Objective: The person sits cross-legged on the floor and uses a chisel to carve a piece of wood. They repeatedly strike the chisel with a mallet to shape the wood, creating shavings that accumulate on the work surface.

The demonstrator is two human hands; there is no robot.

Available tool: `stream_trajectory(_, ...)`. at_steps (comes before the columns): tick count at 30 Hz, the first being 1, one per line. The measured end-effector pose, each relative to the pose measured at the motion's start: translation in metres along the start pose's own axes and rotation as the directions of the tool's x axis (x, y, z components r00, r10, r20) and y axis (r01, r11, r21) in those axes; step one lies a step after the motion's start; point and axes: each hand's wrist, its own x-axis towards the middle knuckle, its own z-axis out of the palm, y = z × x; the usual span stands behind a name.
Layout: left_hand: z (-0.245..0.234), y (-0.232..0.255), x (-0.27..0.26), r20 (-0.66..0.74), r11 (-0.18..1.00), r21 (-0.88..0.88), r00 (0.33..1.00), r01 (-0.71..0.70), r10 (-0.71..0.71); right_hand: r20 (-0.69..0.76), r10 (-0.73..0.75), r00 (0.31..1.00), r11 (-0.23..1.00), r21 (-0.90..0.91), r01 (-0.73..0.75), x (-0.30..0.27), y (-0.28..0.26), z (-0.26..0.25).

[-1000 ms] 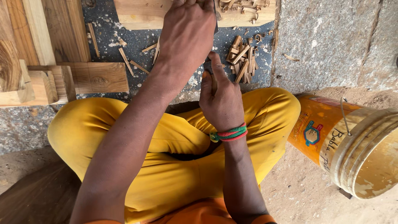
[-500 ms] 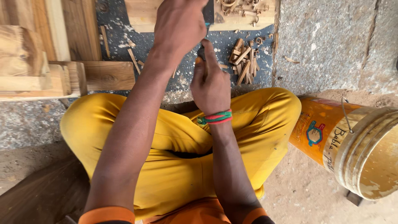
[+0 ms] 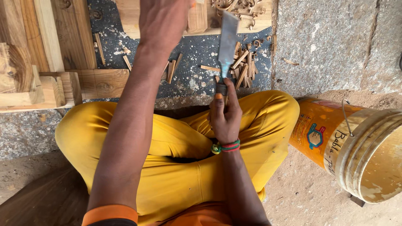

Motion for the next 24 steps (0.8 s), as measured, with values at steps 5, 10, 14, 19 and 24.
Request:
stream_trajectory(5,-0.022,0.001,0.001,0.146,0.601,-0.718,0.920,0.351,-0.363,-0.015,-0.130,0.991,0.943,-0.311,0.119,0.010,0.011,0.001)
stream_trajectory(10,-0.080,0.010,-0.005,0.479,0.180,-0.789,0.772,0.587,-0.419,0.019,-0.075,0.997,0.982,-0.173,0.077,0.010,0.012,0.005)
stream_trajectory(14,-0.104,0.023,-0.020,0.564,0.051,-0.760,0.696,0.648,-0.445,0.065,0.016,0.998,0.999,0.040,-0.018,0.011,0.015,0.006)
stream_trajectory(19,-0.114,0.032,-0.035,0.608,0.008,-0.735,0.665,0.677,-0.433,0.076,0.022,0.997,0.999,0.038,-0.025,0.012,0.018,0.005)
stream_trajectory(24,-0.111,0.034,-0.046,0.644,-0.091,-0.727,0.629,0.681,-0.435,0.069,0.030,0.997,0.997,0.064,-0.034,0.012,0.021,0.003)
